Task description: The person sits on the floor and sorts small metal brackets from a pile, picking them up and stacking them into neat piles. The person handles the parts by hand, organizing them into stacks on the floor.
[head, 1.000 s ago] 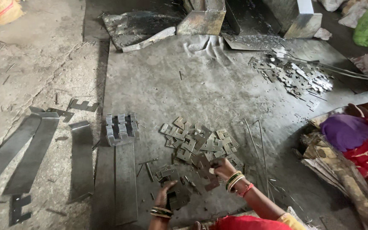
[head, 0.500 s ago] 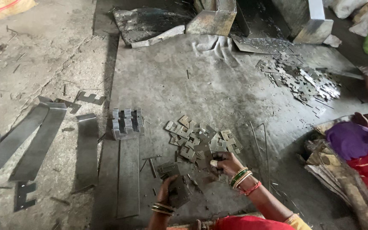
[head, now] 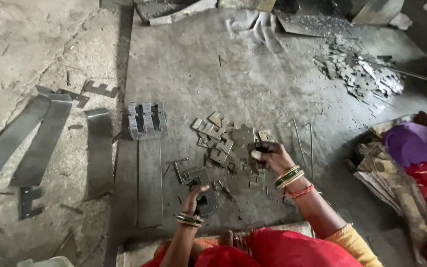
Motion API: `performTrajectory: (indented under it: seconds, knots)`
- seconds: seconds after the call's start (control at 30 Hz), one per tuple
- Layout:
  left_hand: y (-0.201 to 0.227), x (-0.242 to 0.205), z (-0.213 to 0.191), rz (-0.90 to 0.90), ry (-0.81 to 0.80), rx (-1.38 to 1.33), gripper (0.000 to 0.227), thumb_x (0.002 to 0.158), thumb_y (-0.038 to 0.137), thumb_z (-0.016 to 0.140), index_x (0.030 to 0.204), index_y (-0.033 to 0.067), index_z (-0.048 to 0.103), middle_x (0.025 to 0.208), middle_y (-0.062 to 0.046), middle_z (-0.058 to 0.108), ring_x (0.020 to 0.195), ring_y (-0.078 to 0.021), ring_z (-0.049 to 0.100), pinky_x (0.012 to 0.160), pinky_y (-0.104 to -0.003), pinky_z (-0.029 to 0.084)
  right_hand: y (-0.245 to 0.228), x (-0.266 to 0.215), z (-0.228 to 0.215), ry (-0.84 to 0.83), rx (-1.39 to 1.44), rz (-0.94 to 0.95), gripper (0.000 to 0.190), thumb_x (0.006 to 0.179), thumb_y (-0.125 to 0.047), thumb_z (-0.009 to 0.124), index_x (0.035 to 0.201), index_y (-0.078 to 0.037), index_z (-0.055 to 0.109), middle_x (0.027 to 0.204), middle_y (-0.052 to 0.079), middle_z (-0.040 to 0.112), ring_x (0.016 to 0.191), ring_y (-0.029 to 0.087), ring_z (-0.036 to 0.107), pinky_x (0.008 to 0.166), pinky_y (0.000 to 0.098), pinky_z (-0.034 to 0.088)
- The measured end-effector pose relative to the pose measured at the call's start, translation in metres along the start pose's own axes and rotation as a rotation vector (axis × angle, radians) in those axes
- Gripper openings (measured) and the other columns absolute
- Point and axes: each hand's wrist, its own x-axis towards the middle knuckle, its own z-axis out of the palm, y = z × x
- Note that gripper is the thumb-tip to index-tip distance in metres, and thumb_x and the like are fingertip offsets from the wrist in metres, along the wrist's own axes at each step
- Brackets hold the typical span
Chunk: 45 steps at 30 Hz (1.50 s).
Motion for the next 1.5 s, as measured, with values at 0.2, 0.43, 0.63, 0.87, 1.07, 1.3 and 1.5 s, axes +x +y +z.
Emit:
performTrajectory:
  seconds: [0.2,0.43,0.63,0.87,1.07,1.3,1.5]
  knots:
    - [0.002,-0.010,0.002,-0.029,0.083,0.026,0.041,0.073,0.033,0.078,0.106,0.0095,0.071,0.092,-0.006,0.072,0.080,-0.0235,0.070,0.069,-0.040,0.058,-0.003,-0.006,0.021,0.087,-0.367,0.008,0.027,0.087,-0.004,0.074,0.114,0.002,0.073,0.082,0.012,0.078,0.062,0.019,0.071,0.051,0.0342,0.057]
    - [0.000,0.005,0.003,-0.104,0.057,-0.042,0.056,0.078,0.036,0.074,0.125,0.0057,0.066,0.099,-0.015,0.074,0.079,-0.0284,0.072,0.069,-0.041,0.060,0.031,-0.036,0.091,-0.078,-0.977,-0.471,0.031,0.091,-0.006,0.070,0.121,-0.008,0.070,0.118,0.011,0.076,0.100,0.024,0.077,0.087,0.0373,0.064]
    - [-0.005,0.032,-0.014,0.149,-0.378,-0.082,0.080,0.086,0.068,0.054,0.132,0.0026,0.061,0.111,-0.018,0.076,0.089,-0.0269,0.076,0.071,-0.040,0.063,0.028,-0.047,0.111,-0.398,-1.396,-1.109,0.051,0.082,-0.007,0.066,0.132,-0.014,0.067,0.142,0.013,0.063,0.137,0.030,0.056,0.120,0.0609,0.032]
    - [0.000,0.017,-0.012,0.042,-0.151,-0.039,0.061,0.085,0.059,0.061,0.125,0.0141,0.060,0.103,-0.012,0.075,0.083,-0.0273,0.075,0.070,-0.042,0.063,0.125,-0.037,0.045,-0.156,-1.566,-0.846,0.055,0.100,-0.016,0.063,0.153,-0.010,0.052,0.170,0.012,0.039,0.159,0.028,0.036,0.133,0.0420,0.028]
    - [0.017,-0.033,0.024,-0.126,-0.213,-0.229,0.068,0.084,0.066,0.063,0.107,0.0012,0.066,0.083,-0.019,0.073,0.067,-0.0326,0.074,0.058,-0.045,0.063,0.199,-0.076,0.001,-0.447,-1.603,-0.335,0.087,0.101,-0.057,0.047,0.160,0.001,0.020,0.169,0.022,0.014,0.157,0.036,0.010,0.126,0.0479,0.007]
    - [0.024,-0.030,0.026,0.021,-0.174,-0.171,0.064,0.081,0.062,0.070,0.109,0.0043,0.066,0.085,-0.017,0.074,0.068,-0.0305,0.073,0.059,-0.042,0.062,0.209,-0.089,-0.040,0.131,-1.904,-0.710,0.090,0.098,-0.069,0.032,0.158,-0.004,0.015,0.165,0.018,0.011,0.154,0.032,0.003,0.121,0.0494,-0.002]
    - [0.016,-0.031,0.020,-0.058,-0.175,-0.250,0.066,0.077,0.052,0.079,0.114,-0.0003,0.066,0.090,-0.019,0.075,0.076,-0.0315,0.075,0.066,-0.045,0.063,0.192,-0.107,-0.054,-0.020,-1.831,0.381,0.082,0.101,-0.065,0.029,0.164,-0.018,0.005,0.173,0.002,0.002,0.159,0.024,-0.006,0.125,0.0551,-0.010]
